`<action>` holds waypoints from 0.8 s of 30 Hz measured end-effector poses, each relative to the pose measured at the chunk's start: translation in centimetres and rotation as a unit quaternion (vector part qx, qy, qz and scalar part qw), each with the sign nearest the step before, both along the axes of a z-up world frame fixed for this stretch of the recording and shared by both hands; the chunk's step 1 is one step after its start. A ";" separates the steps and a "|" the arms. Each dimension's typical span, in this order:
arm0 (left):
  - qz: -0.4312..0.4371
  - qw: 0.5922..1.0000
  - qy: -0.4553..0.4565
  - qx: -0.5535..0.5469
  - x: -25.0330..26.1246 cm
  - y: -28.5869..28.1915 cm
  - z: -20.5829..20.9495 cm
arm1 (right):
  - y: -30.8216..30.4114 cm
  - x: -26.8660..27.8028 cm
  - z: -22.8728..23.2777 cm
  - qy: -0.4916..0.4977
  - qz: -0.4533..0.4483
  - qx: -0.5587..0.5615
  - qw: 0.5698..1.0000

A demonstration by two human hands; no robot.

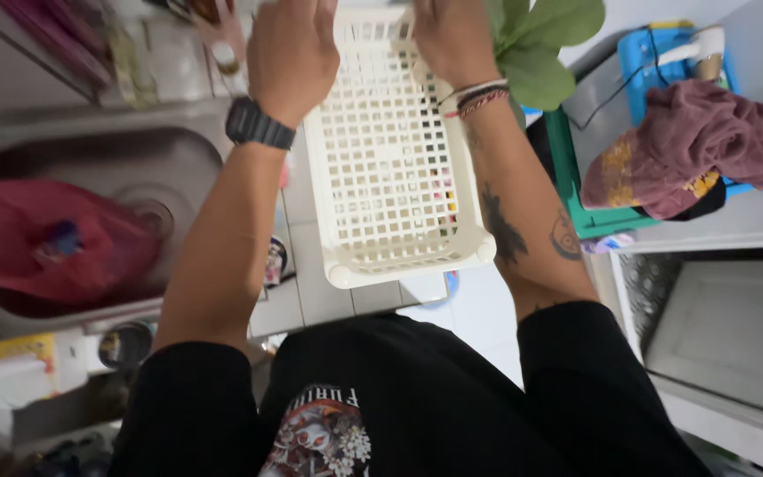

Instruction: The person assembles a two-tier plastic dish rack by inserting four vertical support posts into the corners of each basket and stacking them. They then place several bottles of hair care products into the upper tier of the rack.

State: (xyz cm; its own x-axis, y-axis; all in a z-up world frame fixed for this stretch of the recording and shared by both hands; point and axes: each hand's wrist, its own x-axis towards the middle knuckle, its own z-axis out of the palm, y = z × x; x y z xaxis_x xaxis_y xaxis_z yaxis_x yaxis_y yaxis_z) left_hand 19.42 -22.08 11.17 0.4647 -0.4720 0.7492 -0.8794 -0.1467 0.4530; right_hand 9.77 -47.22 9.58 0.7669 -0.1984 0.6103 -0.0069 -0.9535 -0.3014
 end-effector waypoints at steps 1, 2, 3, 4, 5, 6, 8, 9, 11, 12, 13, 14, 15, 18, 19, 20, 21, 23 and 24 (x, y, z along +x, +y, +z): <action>0.005 1.000 0.018 0.020 0.0 0.0 0.6 | 0.7 0.0 0.6 -0.015 0.012 0.056 0.998; 0.008 0.998 0.045 0.040 -0.4 -0.2 0.7 | 1.2 -0.5 0.9 -0.021 0.023 0.111 0.993; -0.010 0.999 0.042 0.021 -0.2 -0.5 1.1 | 1.4 -0.4 1.6 -0.007 0.011 0.151 0.988; -0.026 0.999 0.044 0.008 -0.1 -0.3 1.2 | 1.9 -0.4 1.9 0.013 0.000 0.197 0.980; -0.043 0.998 0.047 -0.005 0.0 -0.4 1.3 | 2.1 -0.7 2.2 0.033 -0.010 0.241 0.970; -0.031 0.999 0.005 -0.029 0.2 -0.7 1.6 | 2.0 -0.6 2.7 0.013 0.004 0.237 0.971; -0.006 0.995 -0.073 -0.073 0.5 -1.2 1.6 | 1.5 0.1 3.3 -0.024 0.033 0.230 0.972; -0.007 0.997 -0.041 -0.059 0.6 -1.3 1.3 | 1.4 0.5 3.1 -0.014 0.009 0.223 0.975; -0.012 0.999 0.024 -0.030 0.8 -1.7 0.5 | 1.3 1.0 2.1 0.005 -0.042 0.208 0.977; -0.008 0.999 0.025 -0.027 0.9 -1.7 0.0 | 1.3 1.1 1.4 -0.018 -0.019 0.198 0.980; -0.003 0.999 0.026 -0.024 1.1 -1.4 -0.5 | 1.5 1.2 0.8 -0.040 0.003 0.188 0.981; 0.002 0.999 0.030 -0.023 1.1 -1.5 -0.8 | 1.2 1.0 0.4 -0.060 0.026 0.175 0.982; -0.009 1.000 0.015 -0.024 1.2 -1.8 -0.9 | 0.7 0.9 0.5 -0.061 0.032 0.158 0.985; -0.011 0.999 -0.009 -0.028 1.8 -1.5 -1.2 | 0.7 1.6 0.5 -0.063 0.047 0.136 0.988; 0.001 0.999 -0.005 -0.033 1.5 -1.8 -1.5 | 0.6 1.4 0.2 -0.064 0.044 0.146 0.986; 0.015 0.999 0.005 -0.036 0.9 -1.6 -2.1 | 0.6 1.0 -0.4 -0.059 0.040 0.159 0.985; 0.013 0.999 0.015 -0.026 0.7 -1.4 -2.4 | 0.5 0.8 -0.9 -0.063 0.046 0.146 0.986; 0.009 1.000 0.015 -0.021 1.8 -1.6 -1.6 | -0.3 1.8 -0.6 -0.091 0.063 0.106 0.988; -0.001 1.000 0.012 -0.024 1.9 -1.3 -1.6 | -0.1 2.0 -1.0 -0.078 0.059 0.138 0.986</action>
State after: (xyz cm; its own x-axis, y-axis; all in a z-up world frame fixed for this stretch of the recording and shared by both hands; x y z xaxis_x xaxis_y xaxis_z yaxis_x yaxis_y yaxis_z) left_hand 21.35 -23.41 9.61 0.4812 -0.4366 0.7601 -0.8688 -0.1220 0.4799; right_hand 11.77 -47.32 8.62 0.6952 -0.2879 0.6586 0.1671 -0.8265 -0.5376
